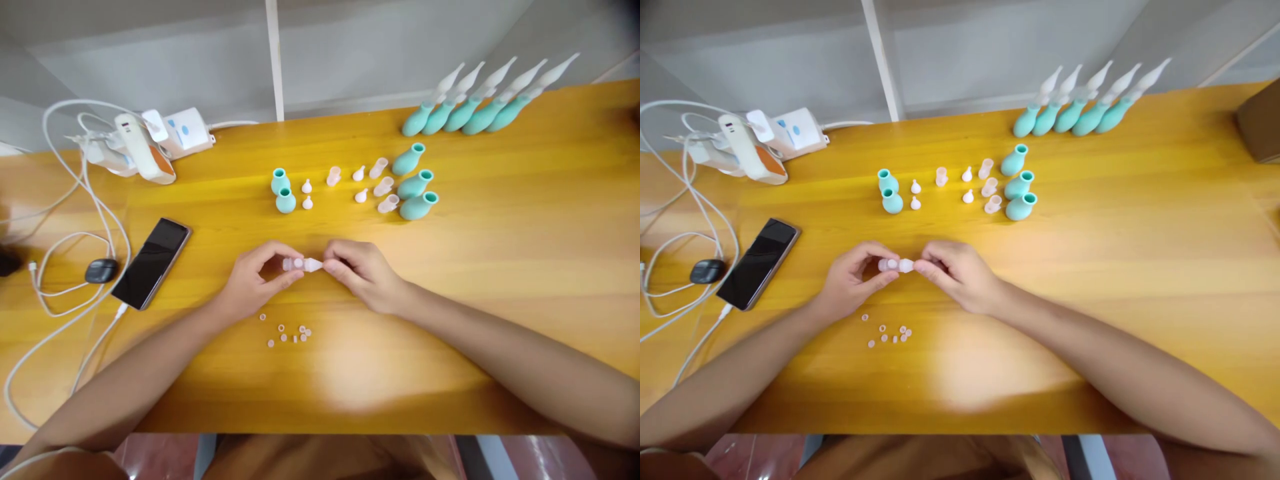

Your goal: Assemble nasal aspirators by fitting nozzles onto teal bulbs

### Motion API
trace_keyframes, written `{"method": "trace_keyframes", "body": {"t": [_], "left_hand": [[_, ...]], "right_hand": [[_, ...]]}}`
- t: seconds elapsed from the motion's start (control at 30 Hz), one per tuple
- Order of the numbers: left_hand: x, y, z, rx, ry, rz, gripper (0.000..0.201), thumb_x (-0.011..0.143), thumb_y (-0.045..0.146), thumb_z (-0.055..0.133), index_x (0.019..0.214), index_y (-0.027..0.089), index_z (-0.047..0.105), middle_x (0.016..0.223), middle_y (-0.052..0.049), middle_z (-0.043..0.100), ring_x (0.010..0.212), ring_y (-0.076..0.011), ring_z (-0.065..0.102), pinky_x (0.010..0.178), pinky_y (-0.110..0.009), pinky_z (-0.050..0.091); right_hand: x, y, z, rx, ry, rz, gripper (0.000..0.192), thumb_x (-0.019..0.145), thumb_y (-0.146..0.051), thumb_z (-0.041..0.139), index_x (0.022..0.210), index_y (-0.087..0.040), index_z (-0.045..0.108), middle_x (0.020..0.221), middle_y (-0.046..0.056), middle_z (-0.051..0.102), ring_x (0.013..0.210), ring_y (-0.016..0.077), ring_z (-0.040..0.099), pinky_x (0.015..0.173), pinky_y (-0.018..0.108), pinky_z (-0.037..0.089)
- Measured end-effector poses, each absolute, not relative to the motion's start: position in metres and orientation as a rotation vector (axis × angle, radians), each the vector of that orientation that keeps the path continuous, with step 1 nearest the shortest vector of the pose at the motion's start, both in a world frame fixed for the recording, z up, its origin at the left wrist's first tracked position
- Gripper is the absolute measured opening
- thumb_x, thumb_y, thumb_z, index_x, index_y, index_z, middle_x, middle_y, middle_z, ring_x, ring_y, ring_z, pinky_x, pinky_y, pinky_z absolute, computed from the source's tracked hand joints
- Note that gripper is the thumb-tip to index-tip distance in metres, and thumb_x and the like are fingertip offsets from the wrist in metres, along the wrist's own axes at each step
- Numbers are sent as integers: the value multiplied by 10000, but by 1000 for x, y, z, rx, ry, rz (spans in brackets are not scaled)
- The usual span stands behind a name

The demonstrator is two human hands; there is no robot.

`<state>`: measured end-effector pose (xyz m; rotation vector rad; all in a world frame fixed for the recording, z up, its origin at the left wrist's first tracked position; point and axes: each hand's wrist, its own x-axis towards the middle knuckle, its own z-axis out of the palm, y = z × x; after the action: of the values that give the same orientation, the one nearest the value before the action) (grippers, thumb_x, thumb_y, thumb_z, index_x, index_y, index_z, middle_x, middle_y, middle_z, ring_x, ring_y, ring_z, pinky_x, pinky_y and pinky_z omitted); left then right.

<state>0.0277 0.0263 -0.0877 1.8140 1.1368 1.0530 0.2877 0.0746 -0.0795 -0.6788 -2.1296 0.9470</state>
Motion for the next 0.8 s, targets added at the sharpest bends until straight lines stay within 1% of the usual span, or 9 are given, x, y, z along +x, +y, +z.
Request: {"method": "trace_keyframes", "body": {"t": [0.1,0.13,0.2,0.27,0.3,0.4,0.53,0.7,0.8], "left_hand": [[28,28,-80,1939,1112,1017,214,1036,419,789,1154,241,771,1040,-63,798,927,-200,738,843,-336,579],[27,30,-78,1988,1110,1024,230,1038,437,782,1161,243,765,1068,-69,798,967,-214,739,871,-352,583],[24,34,-73,2109,1164,1065,282,1071,480,717,1230,250,752,1238,-104,781,1164,-269,720,1038,-431,568],[18,40,-71,2227,1331,1104,374,1124,503,591,1381,265,723,1500,-140,674,1415,-330,604,1242,-537,443],[15,44,-71,2262,1435,1098,431,1141,506,541,1471,273,690,1607,-148,593,1500,-350,532,1294,-565,381],[8,55,-74,2355,1555,934,570,1148,519,505,1666,283,553,1783,-165,393,1617,-385,390,1333,-592,299],[9,64,-77,2486,1531,757,599,1145,498,507,1715,313,505,1863,-151,283,1650,-419,317,1322,-620,249],[15,71,-80,2497,1584,724,635,1111,482,548,1720,310,501,1861,-141,308,1598,-420,350,1288,-618,284],[16,73,-80,2487,1614,743,652,1086,457,576,1715,300,507,1844,-131,355,1542,-429,396,1271,-623,311]], "right_hand": [[285,75,-80,-616,-2234,903,498,1188,-490,512,805,-180,588,703,-10,567,635,103,512,631,250,373],[284,76,-81,-612,-2233,907,514,1190,-497,502,791,-182,577,689,-14,553,623,103,498,627,253,365],[284,77,-82,-636,-2192,936,552,1191,-519,488,753,-185,529,664,-21,512,604,101,462,620,255,353],[283,78,-82,-677,-2141,976,593,1189,-545,478,717,-186,471,645,-28,467,593,96,430,618,255,342],[283,78,-82,-692,-2122,992,609,1188,-556,475,705,-186,446,639,-30,449,588,93,415,616,255,337],[281,80,-82,-692,-2109,1032,623,1183,-575,475,699,-185,437,637,-32,445,580,90,387,609,258,324],[278,81,-82,-689,-2126,1054,622,1183,-594,458,710,-189,452,649,-26,481,587,97,381,619,266,323],[276,83,-83,-685,-2146,1053,623,1185,-607,438,730,-183,470,672,-18,521,614,98,433,643,266,329],[275,84,-84,-690,-2150,1050,630,1180,-624,435,732,-183,477,676,-15,522,619,100,436,646,269,329]]}}
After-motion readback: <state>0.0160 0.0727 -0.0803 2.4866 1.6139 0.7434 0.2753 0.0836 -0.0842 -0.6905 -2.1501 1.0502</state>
